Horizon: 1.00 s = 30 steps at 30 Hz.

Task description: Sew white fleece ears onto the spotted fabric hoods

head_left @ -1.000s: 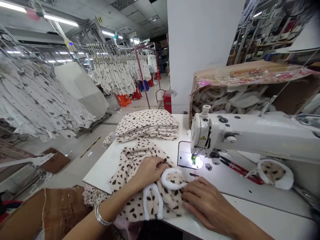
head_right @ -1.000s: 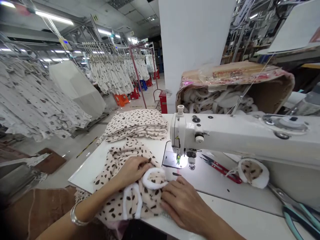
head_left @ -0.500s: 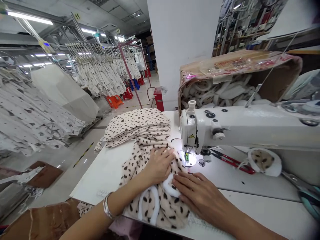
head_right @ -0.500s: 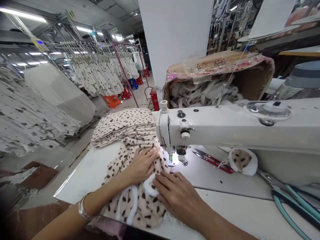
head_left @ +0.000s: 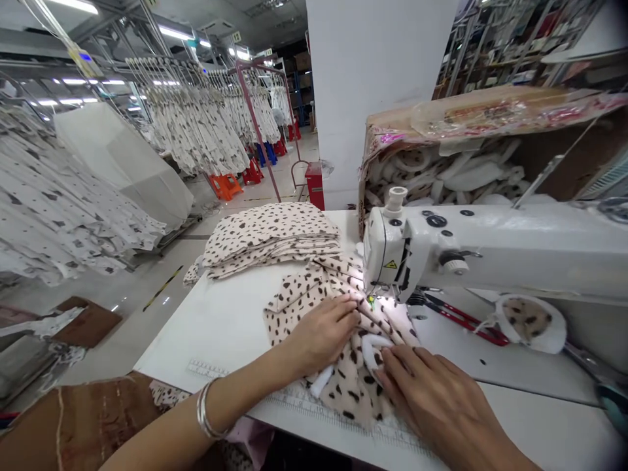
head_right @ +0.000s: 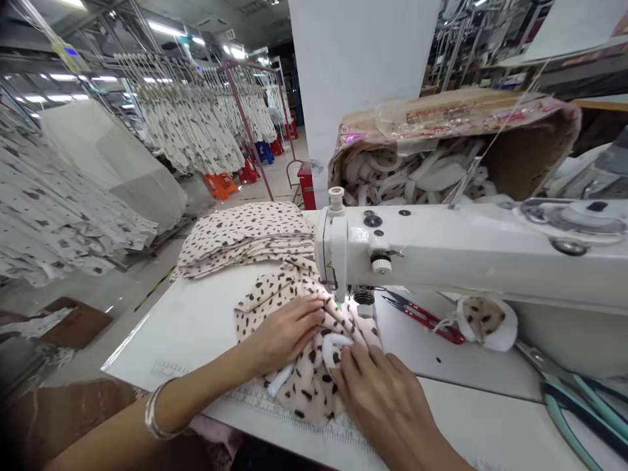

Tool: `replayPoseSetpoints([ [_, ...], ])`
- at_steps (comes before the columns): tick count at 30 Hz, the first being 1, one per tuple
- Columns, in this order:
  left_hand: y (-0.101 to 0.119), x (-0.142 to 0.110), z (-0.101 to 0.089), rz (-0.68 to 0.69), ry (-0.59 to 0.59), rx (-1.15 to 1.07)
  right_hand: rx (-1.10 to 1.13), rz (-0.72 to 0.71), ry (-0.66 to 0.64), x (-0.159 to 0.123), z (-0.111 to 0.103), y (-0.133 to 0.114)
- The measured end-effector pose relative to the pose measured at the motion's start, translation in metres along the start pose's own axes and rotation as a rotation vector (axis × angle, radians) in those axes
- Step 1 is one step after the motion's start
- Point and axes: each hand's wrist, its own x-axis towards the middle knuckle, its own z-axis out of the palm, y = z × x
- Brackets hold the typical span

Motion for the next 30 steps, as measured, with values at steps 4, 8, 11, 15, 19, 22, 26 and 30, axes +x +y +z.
replayPoseSetpoints([
  [4, -0.002, -0.003, -0.006, -0.080, -0.137, 0.029, 0.181, -0.029, -0.050, 0.005, -0.002, 0.012],
  [8, -0.002, 0.014, -0.013, -0.076, -0.102, 0.081, 0.287, -0.066, -0.131, 0.001, 0.002, 0.025],
  [11, -0.003, 0.023, -0.005, -0.122, -0.036, 0.086, 0.239, -0.085, -0.134, -0.005, 0.005, 0.027],
  [15, -0.021, 0.046, 0.014, -0.194, 0.031, 0.109, 0.113, -0.024, -0.084, -0.004, 0.010, 0.027],
  [19, -0.034, 0.068, 0.018, -0.170, 0.078, 0.076, -0.041, 0.073, -0.001, -0.003, 0.010, 0.025],
  [22, -0.020, 0.054, 0.010, -0.160, 0.124, 0.027, -0.105, 0.088, 0.015, -0.007, 0.000, 0.017],
  [26, 0.014, 0.000, 0.001, 0.007, 0.270, -0.166, -0.023, 0.110, 0.001, 0.000, -0.016, 0.013],
  [30, 0.023, -0.049, 0.000, 0.055, 0.025, -0.051, 0.240, -0.006, -0.129, 0.005, -0.010, 0.024],
])
